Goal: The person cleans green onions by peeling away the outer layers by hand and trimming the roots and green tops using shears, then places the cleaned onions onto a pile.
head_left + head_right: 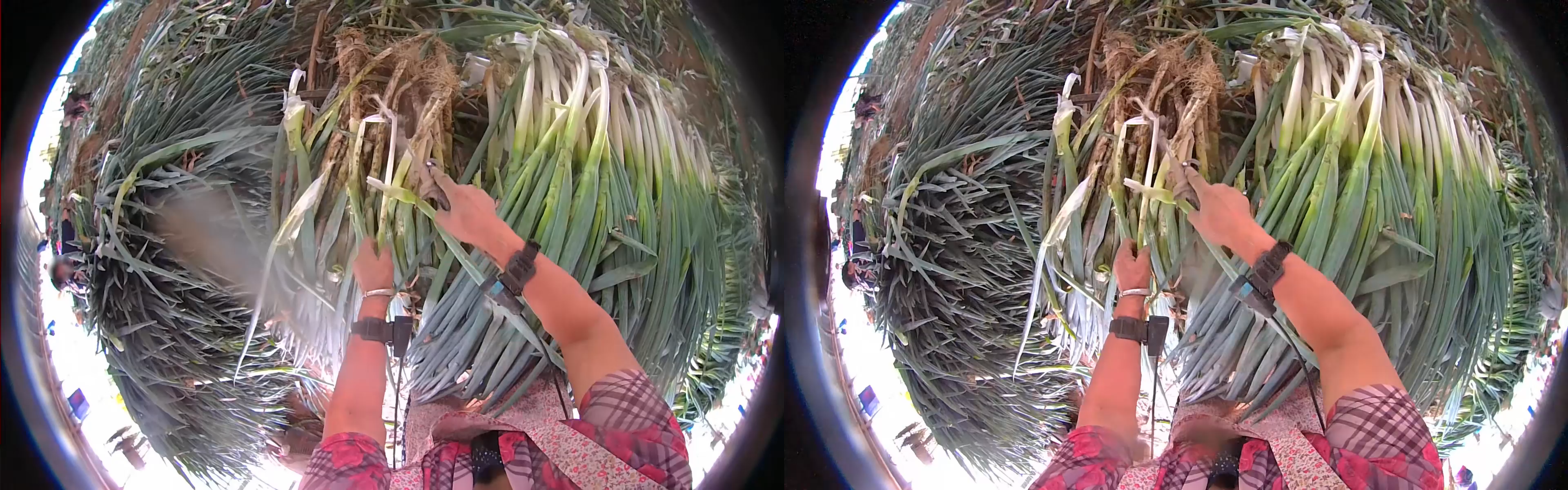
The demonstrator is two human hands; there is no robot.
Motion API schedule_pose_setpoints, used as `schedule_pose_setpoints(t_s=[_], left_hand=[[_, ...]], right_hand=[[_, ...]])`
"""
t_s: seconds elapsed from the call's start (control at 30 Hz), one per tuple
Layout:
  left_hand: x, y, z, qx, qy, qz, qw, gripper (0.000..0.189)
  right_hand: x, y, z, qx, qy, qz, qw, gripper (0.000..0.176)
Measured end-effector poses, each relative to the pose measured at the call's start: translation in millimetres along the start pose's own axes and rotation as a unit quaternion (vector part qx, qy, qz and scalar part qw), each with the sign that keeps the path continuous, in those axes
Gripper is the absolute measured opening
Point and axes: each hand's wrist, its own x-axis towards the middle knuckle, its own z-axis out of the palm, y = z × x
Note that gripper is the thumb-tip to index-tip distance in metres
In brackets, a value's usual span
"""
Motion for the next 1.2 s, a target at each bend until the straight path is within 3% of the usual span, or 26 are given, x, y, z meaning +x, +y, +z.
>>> schedule_pose_setpoints(t_s=[0.1,0.13,0.3,0.37,0.5,0.63,0.77,0.83,0.9,0.97,1.0,1.07,1.1,1.13,1.2], left_hand=[[-6.9,3.5,-1.4,-0.011,-0.008,-0.007,1.000,0.027],[-9.2,-4.3,4.6,-0.022,0.052,0.043,0.997,0.025],[-21.3,-3.8,-4.1,-0.046,0.037,0.031,0.998,0.023],[-24.2,4.8,-13.4,-0.046,-0.020,-0.041,0.998,0.022],[-32.3,6.0,-19.0,-0.066,-0.020,0.000,0.998,0.022],[-62.9,11.6,-39.5,-0.024,-0.082,-0.033,0.996,0.023],[-109.9,-26.3,-61.7,0.000,-0.117,-0.090,0.989,0.021],[-129.7,-47.5,-73.9,0.015,-0.123,-0.103,0.987,0.020],[-146.4,-72.2,-83.2,-0.185,-0.082,-0.198,0.959,0.016],[-152.2,-90.4,-101.4,-0.177,-0.001,-0.210,0.962,0.012],[-142.6,-103.2,-122.8,-0.095,0.060,-0.189,0.975,0.010],[-117.3,-52.7,-153.2,-0.141,0.181,-0.208,0.951,0.013],[-91.4,5.4,-164.3,-0.266,0.246,-0.240,0.901,0.014],[-69.1,-28.7,-166.7,-0.088,0.240,-0.102,0.962,0.016],[-24.1,-9.3,-147.5,-0.161,0.153,-0.163,0.961,0.035]], right_hand=[[17.3,4.1,1.2,-0.005,0.022,-0.002,1.000,0.069],[23.5,5.3,0.7,-0.001,0.033,-0.010,0.999,0.068],[52.0,4.9,-8.5,-0.004,0.042,0.010,0.999,0.067],[59.1,7.2,-9.9,0.000,0.053,0.015,0.998,0.067],[63.6,10.0,-16.2,0.014,0.040,0.031,0.999,0.069],[58.0,17.1,-18.7,0.007,0.018,0.003,1.000,0.070],[42.2,24.6,-22.0,0.025,-0.007,-0.023,0.999,0.071],[28.8,29.8,-21.5,0.052,0.027,-0.020,0.998,0.065],[4.4,23.3,-25.5,0.060,-0.005,-0.019,0.998,0.065],[-24.3,19.6,-25.9,0.065,-0.043,-0.019,0.997,0.066],[-41.6,19.8,-21.8,0.069,-0.064,-0.034,0.995,0.067],[-71.5,15.8,-13.3,0.078,-0.103,-0.046,0.991,0.067],[-84.0,12.1,-9.9,0.070,-0.145,-0.063,0.985,0.066],[-91.9,9.0,-6.8,0.064,-0.183,-0.080,0.978,0.065],[-84.9,4.5,-2.5,0.082,-0.190,-0.073,0.976,0.066]])
